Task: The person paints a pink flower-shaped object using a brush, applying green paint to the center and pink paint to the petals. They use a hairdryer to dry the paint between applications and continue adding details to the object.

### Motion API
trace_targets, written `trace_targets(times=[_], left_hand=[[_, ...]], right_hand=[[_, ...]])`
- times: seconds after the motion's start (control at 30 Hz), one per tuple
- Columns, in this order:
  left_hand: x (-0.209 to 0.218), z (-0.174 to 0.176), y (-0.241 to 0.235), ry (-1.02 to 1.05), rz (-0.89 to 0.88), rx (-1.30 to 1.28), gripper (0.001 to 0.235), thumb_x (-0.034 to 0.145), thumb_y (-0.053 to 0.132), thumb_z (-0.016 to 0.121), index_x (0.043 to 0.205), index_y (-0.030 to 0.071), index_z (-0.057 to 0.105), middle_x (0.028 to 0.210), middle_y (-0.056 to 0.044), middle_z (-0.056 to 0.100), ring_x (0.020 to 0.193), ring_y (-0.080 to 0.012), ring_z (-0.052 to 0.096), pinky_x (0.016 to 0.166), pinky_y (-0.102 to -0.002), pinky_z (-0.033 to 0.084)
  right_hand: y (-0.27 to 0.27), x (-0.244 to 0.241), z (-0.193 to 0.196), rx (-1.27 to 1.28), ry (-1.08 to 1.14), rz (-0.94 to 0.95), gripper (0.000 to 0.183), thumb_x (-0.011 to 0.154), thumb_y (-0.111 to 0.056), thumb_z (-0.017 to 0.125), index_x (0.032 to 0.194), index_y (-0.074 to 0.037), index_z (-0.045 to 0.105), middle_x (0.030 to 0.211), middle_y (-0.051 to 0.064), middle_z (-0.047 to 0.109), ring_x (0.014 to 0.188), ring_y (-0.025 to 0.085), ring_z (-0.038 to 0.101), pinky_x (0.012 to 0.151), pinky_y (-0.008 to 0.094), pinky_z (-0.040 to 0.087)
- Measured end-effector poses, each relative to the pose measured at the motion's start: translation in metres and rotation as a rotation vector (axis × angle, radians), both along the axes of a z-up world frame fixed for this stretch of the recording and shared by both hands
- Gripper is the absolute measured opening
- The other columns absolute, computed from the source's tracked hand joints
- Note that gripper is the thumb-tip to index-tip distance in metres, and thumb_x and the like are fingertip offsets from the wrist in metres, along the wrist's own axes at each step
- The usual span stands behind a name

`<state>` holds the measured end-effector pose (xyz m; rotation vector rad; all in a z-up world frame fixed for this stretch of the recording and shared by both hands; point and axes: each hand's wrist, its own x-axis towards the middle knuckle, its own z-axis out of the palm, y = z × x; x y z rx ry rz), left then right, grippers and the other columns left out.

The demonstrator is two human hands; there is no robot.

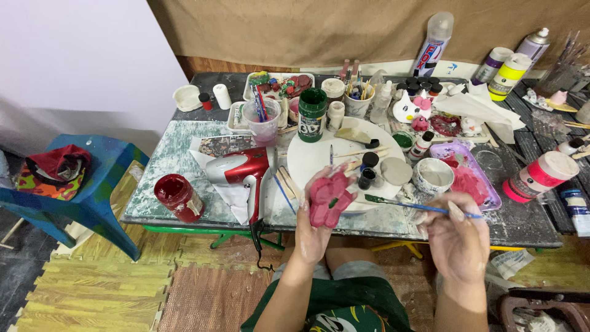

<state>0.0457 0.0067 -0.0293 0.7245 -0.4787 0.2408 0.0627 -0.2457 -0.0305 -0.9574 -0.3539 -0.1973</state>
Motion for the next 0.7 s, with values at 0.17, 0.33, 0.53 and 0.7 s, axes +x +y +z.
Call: trace_targets(times=[0.17,0.33,0.53,0.7], left_hand=[[-0.016,0.016,-0.003,-0.065,-0.047,0.035,0.068,0.112,0.054,0.032,0.159,0.005,0.028,0.166,-0.023,0.036,0.15,-0.0404,0.044,0.127,-0.058,0.036],[-0.024,0.024,-0.009,-0.073,-0.082,0.025,0.068,0.113,0.056,0.032,0.159,0.006,0.029,0.166,-0.024,0.036,0.151,-0.0403,0.045,0.127,-0.057,0.036],[-0.032,0.032,-0.015,0.051,-0.074,-0.002,0.072,0.109,0.058,0.036,0.159,0.008,0.027,0.167,-0.02,0.033,0.153,-0.0371,0.039,0.127,-0.055,0.034],[-0.037,0.038,-0.017,0.071,-0.078,-0.014,0.074,0.108,0.059,0.036,0.162,0.009,0.024,0.168,-0.015,0.031,0.155,-0.0345,0.036,0.125,-0.053,0.034]], right_hand=[[-0.01,-0.023,-0.008,-0.1,-0.077,-0.065,0.008,0.112,-0.008,0.058,0.111,-0.001,0.055,0.092,0.022,0.066,0.081,0.027,0.067,0.066,0.036,0.053],[0.005,-0.041,0.005,-0.141,-0.285,-0.251,0.019,0.119,-0.014,0.056,0.106,-0.006,0.045,0.083,0.023,0.066,0.069,0.024,0.063,0.062,0.032,0.051],[0.02,-0.048,0.01,-0.329,-0.51,-0.457,0.015,0.111,-0.018,0.058,0.11,-0.01,0.045,0.078,0.023,0.066,0.058,0.021,0.063,0.06,0.035,0.052],[0.019,-0.048,0.005,-0.483,-0.59,-0.429,0.019,0.107,-0.018,0.057,0.111,-0.008,0.041,0.081,0.025,0.067,0.064,0.028,0.066,0.065,0.043,0.056]])
